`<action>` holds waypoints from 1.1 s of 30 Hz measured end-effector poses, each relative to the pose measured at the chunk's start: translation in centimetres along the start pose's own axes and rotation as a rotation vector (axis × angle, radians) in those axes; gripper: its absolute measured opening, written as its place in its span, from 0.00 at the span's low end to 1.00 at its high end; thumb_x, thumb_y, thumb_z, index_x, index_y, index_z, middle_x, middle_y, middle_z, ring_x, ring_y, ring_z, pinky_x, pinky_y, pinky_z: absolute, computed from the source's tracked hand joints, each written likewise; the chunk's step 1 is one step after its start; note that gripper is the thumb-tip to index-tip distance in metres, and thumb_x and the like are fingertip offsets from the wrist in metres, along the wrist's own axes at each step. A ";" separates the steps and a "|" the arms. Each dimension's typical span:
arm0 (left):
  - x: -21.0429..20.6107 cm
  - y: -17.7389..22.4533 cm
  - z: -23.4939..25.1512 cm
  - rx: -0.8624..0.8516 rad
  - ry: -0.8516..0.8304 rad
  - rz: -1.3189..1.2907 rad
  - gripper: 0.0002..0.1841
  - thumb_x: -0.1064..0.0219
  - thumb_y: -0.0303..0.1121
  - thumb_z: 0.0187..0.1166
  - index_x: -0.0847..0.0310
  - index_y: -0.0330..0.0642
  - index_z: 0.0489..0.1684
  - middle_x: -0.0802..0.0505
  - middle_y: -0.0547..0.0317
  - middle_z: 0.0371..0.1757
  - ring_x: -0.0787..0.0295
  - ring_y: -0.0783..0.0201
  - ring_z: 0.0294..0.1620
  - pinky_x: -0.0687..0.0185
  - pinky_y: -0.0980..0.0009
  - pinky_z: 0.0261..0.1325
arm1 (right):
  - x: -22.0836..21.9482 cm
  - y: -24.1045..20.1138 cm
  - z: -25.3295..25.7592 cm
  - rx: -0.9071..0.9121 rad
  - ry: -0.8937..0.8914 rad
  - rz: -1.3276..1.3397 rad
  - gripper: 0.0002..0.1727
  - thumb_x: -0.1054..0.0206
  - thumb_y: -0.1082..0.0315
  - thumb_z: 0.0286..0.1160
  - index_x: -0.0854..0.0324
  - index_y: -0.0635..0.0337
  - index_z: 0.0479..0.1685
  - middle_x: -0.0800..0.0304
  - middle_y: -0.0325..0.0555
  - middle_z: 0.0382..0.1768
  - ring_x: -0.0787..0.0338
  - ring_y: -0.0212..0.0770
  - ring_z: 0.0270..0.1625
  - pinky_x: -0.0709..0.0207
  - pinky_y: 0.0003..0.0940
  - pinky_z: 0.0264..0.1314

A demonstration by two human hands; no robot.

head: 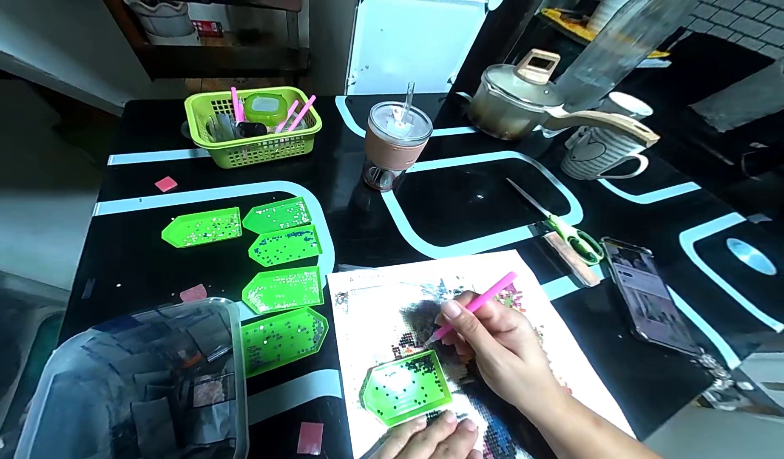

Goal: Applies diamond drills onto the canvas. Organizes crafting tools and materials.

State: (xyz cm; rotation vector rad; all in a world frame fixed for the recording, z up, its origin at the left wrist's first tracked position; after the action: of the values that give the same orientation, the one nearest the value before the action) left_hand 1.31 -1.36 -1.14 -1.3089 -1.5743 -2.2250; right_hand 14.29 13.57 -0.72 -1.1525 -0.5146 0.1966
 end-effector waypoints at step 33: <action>0.1 0.1 0.1 0.009 0.004 -0.011 0.27 0.36 0.39 0.84 0.26 0.34 0.80 0.22 0.48 0.84 0.31 0.49 0.87 0.41 0.53 0.88 | -0.6 0.5 0.4 -0.004 -0.013 -0.053 0.15 0.41 0.59 0.90 0.16 0.51 0.33 0.13 0.28 0.25 0.17 0.19 0.25 0.23 0.13 0.29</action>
State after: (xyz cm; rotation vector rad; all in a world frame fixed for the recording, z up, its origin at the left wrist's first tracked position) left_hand 1.36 -1.30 -0.95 -1.2963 -1.5922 -2.2226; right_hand 13.66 13.87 -1.18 -1.1402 -0.5566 0.1574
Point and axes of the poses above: each hand's wrist, its own z-axis towards the middle knuckle, its own x-axis out of the back of the hand, y = z × x, the point moved 3 cm from there along z, towards the middle knuckle
